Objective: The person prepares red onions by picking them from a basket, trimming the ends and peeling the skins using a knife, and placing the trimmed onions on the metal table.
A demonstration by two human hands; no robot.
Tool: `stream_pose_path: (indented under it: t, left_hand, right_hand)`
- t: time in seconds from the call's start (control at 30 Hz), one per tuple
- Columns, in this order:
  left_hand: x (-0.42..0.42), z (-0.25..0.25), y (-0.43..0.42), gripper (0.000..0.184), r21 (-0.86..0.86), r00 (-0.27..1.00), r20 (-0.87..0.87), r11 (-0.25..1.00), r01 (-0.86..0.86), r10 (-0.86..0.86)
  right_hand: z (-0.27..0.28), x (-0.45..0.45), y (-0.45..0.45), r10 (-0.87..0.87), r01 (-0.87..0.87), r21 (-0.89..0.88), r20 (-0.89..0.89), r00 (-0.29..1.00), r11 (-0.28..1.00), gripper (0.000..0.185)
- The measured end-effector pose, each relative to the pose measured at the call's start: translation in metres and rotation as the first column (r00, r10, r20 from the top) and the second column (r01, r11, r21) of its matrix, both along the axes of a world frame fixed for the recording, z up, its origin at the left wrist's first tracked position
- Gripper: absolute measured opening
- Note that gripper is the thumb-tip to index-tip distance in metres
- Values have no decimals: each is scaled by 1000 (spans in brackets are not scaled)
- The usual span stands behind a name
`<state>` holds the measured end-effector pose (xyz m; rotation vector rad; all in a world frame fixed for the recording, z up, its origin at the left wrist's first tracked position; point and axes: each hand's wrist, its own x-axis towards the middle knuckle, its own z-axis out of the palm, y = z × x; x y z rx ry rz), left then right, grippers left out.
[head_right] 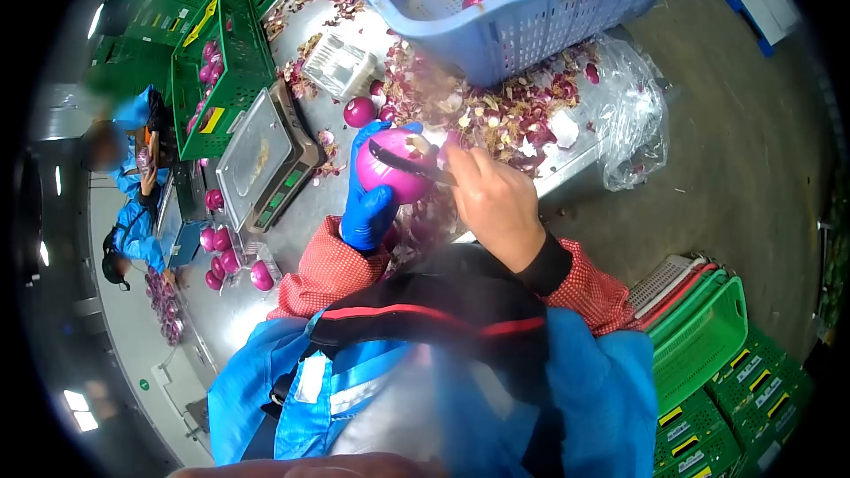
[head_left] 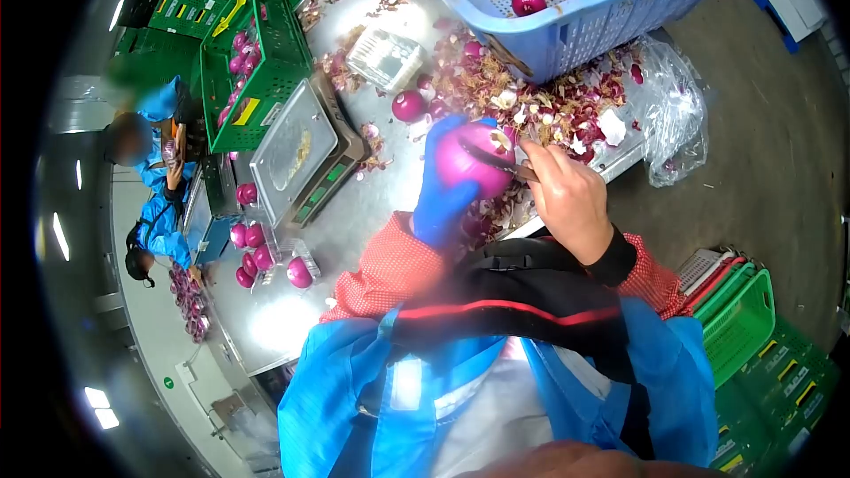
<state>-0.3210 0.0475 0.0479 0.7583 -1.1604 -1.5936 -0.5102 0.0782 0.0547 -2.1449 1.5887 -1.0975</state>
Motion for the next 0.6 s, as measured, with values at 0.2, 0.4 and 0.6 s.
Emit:
stream_pose_path:
  t: [0.2, 0.4, 0.6]
  left_hand:
    - [5, -6, 4, 89, 58, 999, 5, 997, 41, -41]
    - [2, -21, 12, 86, 208, 997, -81, 978, 29, -12]
    - [13, -4, -5, 82, 159, 996, -37, 984, 82, -77]
  right_hand:
    - [-24, -2, -8, -38, 38, -22, 19, 999, 999, 36]
    - [-77, -16, 0, -155, 158, 103, -34, 987, 982, 33]
    - [-67, -27, 11, -160, 112, 244, 187, 969, 963, 40]
